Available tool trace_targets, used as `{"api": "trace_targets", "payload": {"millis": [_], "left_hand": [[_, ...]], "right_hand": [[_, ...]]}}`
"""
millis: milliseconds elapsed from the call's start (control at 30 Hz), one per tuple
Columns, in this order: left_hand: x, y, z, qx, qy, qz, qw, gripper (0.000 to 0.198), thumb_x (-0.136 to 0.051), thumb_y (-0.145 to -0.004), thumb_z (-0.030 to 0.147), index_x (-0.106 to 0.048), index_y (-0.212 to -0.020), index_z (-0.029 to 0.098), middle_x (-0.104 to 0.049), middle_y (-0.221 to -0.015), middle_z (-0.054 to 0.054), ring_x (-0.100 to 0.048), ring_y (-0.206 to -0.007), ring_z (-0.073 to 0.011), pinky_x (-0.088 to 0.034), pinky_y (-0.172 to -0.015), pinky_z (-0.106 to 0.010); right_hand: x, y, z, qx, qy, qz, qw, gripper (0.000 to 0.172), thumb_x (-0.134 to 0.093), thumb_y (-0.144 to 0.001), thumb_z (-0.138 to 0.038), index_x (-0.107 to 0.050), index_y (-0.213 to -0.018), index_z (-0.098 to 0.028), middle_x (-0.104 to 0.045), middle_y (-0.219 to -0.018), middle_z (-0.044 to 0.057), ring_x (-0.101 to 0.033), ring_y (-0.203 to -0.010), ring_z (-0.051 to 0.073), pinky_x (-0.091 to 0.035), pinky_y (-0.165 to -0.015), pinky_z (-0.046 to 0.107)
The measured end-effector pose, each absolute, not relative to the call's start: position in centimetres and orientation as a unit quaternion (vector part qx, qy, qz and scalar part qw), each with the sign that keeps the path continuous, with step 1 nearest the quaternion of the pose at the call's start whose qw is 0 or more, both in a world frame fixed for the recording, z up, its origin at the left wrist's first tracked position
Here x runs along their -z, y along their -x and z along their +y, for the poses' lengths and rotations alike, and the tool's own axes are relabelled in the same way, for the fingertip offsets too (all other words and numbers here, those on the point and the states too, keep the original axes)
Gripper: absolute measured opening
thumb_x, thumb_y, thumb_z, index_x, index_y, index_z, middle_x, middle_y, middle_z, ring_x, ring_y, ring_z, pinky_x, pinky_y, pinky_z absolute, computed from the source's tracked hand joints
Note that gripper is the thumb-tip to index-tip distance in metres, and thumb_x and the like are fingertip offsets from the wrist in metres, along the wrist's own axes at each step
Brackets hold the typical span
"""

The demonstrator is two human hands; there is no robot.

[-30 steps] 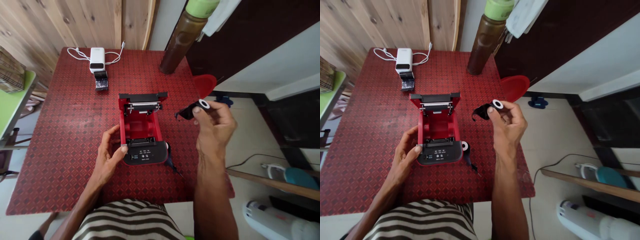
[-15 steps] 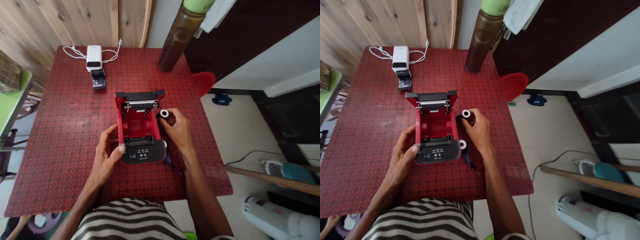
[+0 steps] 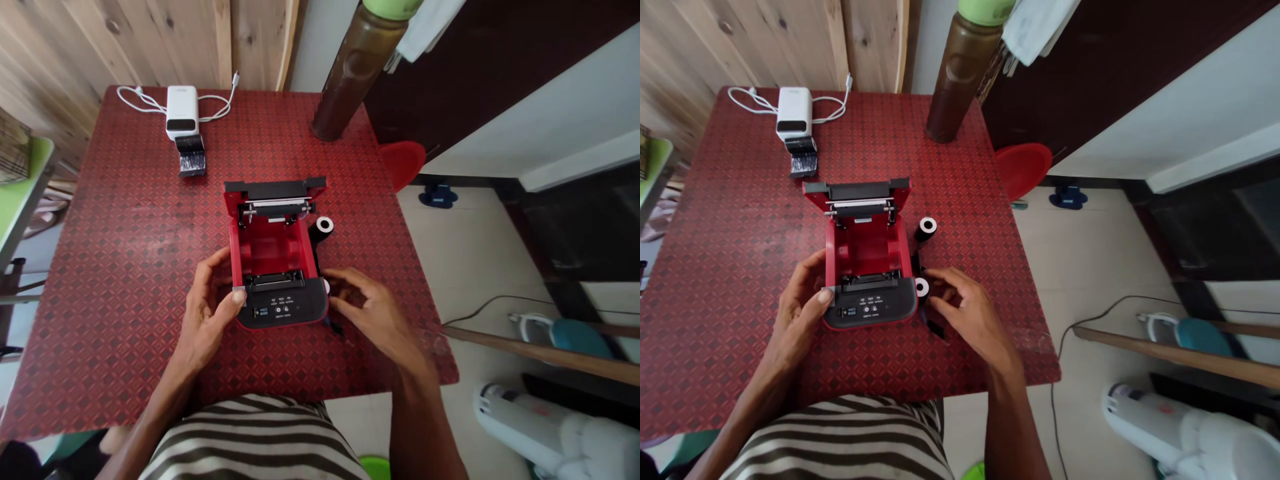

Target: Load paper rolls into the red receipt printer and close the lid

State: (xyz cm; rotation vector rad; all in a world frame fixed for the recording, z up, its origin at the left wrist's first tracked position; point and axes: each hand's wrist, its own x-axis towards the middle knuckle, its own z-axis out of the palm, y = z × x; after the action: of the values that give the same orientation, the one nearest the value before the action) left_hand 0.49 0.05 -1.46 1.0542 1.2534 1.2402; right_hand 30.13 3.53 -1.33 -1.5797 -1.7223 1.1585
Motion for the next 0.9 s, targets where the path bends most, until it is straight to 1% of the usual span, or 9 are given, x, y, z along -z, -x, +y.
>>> {"api": "trace_targets", "payload": {"millis": [67,133,200,300,433,533,633,800,900], "left_hand": [[1.5,-0.5,0.0,-0.518,-0.439,0.52,0.518,0.062,-0.08,-0.103,0.054,-0.063,-0.156,0.027,-0.077,-0.146,-0.01,-0.078,-0.121,-0.0289,-0.064,-0.103,-0.047],[1.4,-0.5,0.0,-0.519,-0.439,0.516,0.521,0.061,-0.079,-0.104,0.054,-0.063,-0.156,0.027,-0.078,-0.146,-0.01,-0.079,-0.12,-0.0289,-0.065,-0.101,-0.047],[1.4,-0.4,0.1,-0.518,-0.439,0.514,0.524,0.062,-0.08,-0.103,0.053,-0.063,-0.156,0.027,-0.078,-0.147,-0.011,-0.078,-0.126,-0.0307,-0.065,-0.101,-0.047],[1.4,-0.4,0.1,-0.515,-0.439,0.516,0.525,0.063,-0.081,-0.103,0.053,-0.062,-0.157,0.027,-0.077,-0.149,-0.012,-0.075,-0.136,-0.0341,-0.066,-0.1,-0.047],[1.5,-0.4,0.1,-0.516,-0.443,0.517,0.52,0.062,-0.08,-0.104,0.054,-0.062,-0.157,0.027,-0.076,-0.15,-0.012,-0.076,-0.133,-0.0343,-0.065,-0.103,-0.05],[1.5,-0.4,0.1,-0.518,-0.443,0.515,0.519,0.061,-0.08,-0.104,0.053,-0.063,-0.156,0.027,-0.076,-0.15,-0.012,-0.075,-0.136,-0.0348,-0.065,-0.103,-0.049],[1.5,-0.4,0.0,-0.52,-0.441,0.517,0.517,0.061,-0.08,-0.103,0.053,-0.064,-0.155,0.027,-0.074,-0.153,-0.012,-0.071,-0.143,-0.0364,-0.066,-0.101,-0.048],[1.5,-0.4,0.0,-0.517,-0.441,0.521,0.517,0.062,-0.081,-0.102,0.055,-0.064,-0.156,0.027,-0.073,-0.156,-0.012,-0.068,-0.148,-0.0373,-0.066,-0.102,-0.048],[1.5,-0.4,0.0,-0.517,-0.439,0.519,0.52,0.063,-0.081,-0.102,0.055,-0.063,-0.156,0.028,-0.074,-0.155,-0.012,-0.071,-0.143,-0.037,-0.067,-0.101,-0.049]], "right_hand": [[1.5,-29.3,3.2,-0.409,0.585,-0.641,0.281,0.034,-0.075,-0.091,-0.025,-0.083,-0.124,-0.027,-0.082,-0.108,0.004,-0.071,-0.079,0.02,-0.059,-0.075,0.037],[1.9,-28.5,2.9,-0.373,0.591,-0.648,0.304,0.028,-0.076,-0.091,-0.024,-0.081,-0.119,-0.026,-0.079,-0.108,0.005,-0.069,-0.079,0.02,-0.058,-0.074,0.036],[2.3,-28.0,2.6,-0.343,0.594,-0.655,0.318,0.023,-0.075,-0.092,-0.024,-0.08,-0.115,-0.025,-0.077,-0.109,0.006,-0.07,-0.082,0.021,-0.058,-0.075,0.037],[2.9,-27.4,1.8,-0.307,0.608,-0.649,0.339,0.022,-0.074,-0.096,-0.024,-0.075,-0.118,-0.025,-0.076,-0.114,0.008,-0.071,-0.091,0.024,-0.059,-0.08,0.039],[3.5,-27.0,0.8,-0.282,0.608,-0.649,0.36,0.019,-0.072,-0.097,-0.022,-0.073,-0.116,-0.026,-0.076,-0.113,0.007,-0.071,-0.091,0.024,-0.06,-0.08,0.039],[3.7,-26.9,0.8,-0.288,0.597,-0.658,0.357,0.023,-0.069,-0.098,-0.02,-0.075,-0.119,-0.026,-0.078,-0.117,0.008,-0.073,-0.096,0.025,-0.062,-0.083,0.041],[3.6,-27.0,1.4,-0.298,0.58,-0.674,0.348,0.026,-0.067,-0.097,-0.018,-0.079,-0.119,-0.026,-0.081,-0.12,0.009,-0.076,-0.106,0.028,-0.063,-0.092,0.045],[3.4,-27.2,1.8,-0.309,0.563,-0.687,0.339,0.027,-0.068,-0.096,-0.017,-0.083,-0.115,-0.028,-0.087,-0.116,0.007,-0.079,-0.105,0.029,-0.063,-0.098,0.048],[3.4,-27.7,0.9,-0.308,0.57,-0.675,0.352,0.033,-0.068,-0.096,-0.019,-0.082,-0.125,-0.027,-0.086,-0.127,0.008,-0.08,-0.117,0.029,-0.063,-0.106,0.049]]}}
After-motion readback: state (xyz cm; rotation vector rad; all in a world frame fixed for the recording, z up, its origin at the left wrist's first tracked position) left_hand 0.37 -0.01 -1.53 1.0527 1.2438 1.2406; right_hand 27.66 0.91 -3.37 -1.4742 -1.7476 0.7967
